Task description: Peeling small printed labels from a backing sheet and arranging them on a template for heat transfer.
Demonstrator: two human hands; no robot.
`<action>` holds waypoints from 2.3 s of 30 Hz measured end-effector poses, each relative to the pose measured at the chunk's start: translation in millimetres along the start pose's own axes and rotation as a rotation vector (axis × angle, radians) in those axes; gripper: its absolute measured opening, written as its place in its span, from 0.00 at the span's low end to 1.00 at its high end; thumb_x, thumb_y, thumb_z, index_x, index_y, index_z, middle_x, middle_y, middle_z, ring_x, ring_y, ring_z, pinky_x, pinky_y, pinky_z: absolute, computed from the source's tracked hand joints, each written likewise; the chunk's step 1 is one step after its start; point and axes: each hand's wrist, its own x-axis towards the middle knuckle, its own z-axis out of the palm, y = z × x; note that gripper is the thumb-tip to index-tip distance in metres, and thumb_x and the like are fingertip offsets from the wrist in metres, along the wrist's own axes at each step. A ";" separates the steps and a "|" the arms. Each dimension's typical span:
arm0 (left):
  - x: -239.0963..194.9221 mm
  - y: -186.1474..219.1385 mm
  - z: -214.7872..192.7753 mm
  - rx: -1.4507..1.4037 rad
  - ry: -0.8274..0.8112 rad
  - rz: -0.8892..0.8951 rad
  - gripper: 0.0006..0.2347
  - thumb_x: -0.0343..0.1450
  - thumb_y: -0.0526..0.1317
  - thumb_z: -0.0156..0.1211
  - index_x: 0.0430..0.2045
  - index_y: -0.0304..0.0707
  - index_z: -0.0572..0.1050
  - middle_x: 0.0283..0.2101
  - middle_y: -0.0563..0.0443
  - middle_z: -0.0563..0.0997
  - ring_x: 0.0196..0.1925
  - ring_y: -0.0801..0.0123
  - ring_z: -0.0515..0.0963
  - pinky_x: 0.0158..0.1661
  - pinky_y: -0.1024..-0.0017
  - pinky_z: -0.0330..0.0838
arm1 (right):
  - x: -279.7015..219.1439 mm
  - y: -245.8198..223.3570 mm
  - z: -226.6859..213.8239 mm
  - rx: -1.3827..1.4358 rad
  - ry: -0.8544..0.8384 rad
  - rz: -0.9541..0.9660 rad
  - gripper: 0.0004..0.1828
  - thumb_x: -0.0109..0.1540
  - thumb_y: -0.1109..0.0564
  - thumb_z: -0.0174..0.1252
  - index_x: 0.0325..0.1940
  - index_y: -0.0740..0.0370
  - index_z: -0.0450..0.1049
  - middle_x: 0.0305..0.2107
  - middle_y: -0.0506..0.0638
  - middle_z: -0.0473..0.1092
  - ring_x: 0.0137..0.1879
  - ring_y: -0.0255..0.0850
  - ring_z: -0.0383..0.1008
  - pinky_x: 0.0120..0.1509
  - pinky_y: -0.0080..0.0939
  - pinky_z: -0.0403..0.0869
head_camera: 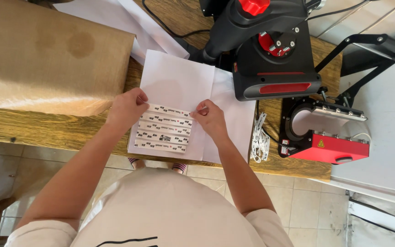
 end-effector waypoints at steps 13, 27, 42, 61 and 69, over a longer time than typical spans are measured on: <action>7.3 -0.4 2.1 0.071 0.009 0.049 0.09 0.63 0.43 0.64 0.34 0.50 0.79 0.33 0.49 0.85 0.41 0.49 0.85 0.44 0.53 0.78 | 6.9 13.0 4.7 -0.024 0.017 -0.054 0.15 0.53 0.52 0.72 0.39 0.55 0.76 0.30 0.51 0.75 0.39 0.41 0.78 0.45 0.40 0.78; -54.9 26.8 -42.1 0.050 0.119 0.222 0.09 0.71 0.40 0.61 0.44 0.45 0.78 0.40 0.42 0.81 0.47 0.45 0.83 0.49 0.51 0.75 | -26.2 96.7 -110.1 0.308 0.295 -0.228 0.09 0.61 0.59 0.69 0.43 0.58 0.77 0.34 0.54 0.76 0.37 0.40 0.77 0.37 0.35 0.79; -139.9 77.0 -62.4 -0.114 -0.042 -0.044 0.08 0.76 0.42 0.59 0.43 0.38 0.78 0.34 0.50 0.80 0.28 0.65 0.74 0.37 0.65 0.67 | 55.4 253.6 -170.0 -0.283 0.497 0.277 0.16 0.56 0.42 0.57 0.41 0.52 0.71 0.30 0.52 0.73 0.42 0.44 0.71 0.48 0.47 0.67; -128.5 81.7 -80.4 -0.391 0.300 0.435 0.07 0.72 0.30 0.63 0.43 0.33 0.80 0.38 0.39 0.82 0.37 0.51 0.85 0.36 0.61 0.79 | -100.8 85.8 -191.7 0.653 0.080 -0.481 0.31 0.56 0.68 0.64 0.63 0.69 0.63 0.33 0.55 0.67 0.29 0.35 0.69 0.30 0.32 0.74; -97.3 162.1 -48.1 -0.678 -0.568 0.358 0.38 0.73 0.66 0.28 0.68 0.33 0.61 0.64 0.24 0.71 0.68 0.35 0.68 0.62 0.38 0.64 | -104.1 -31.6 -88.7 0.607 -0.190 -0.696 0.29 0.50 0.71 0.73 0.47 0.64 0.65 0.23 0.49 0.61 0.27 0.34 0.60 0.32 0.31 0.63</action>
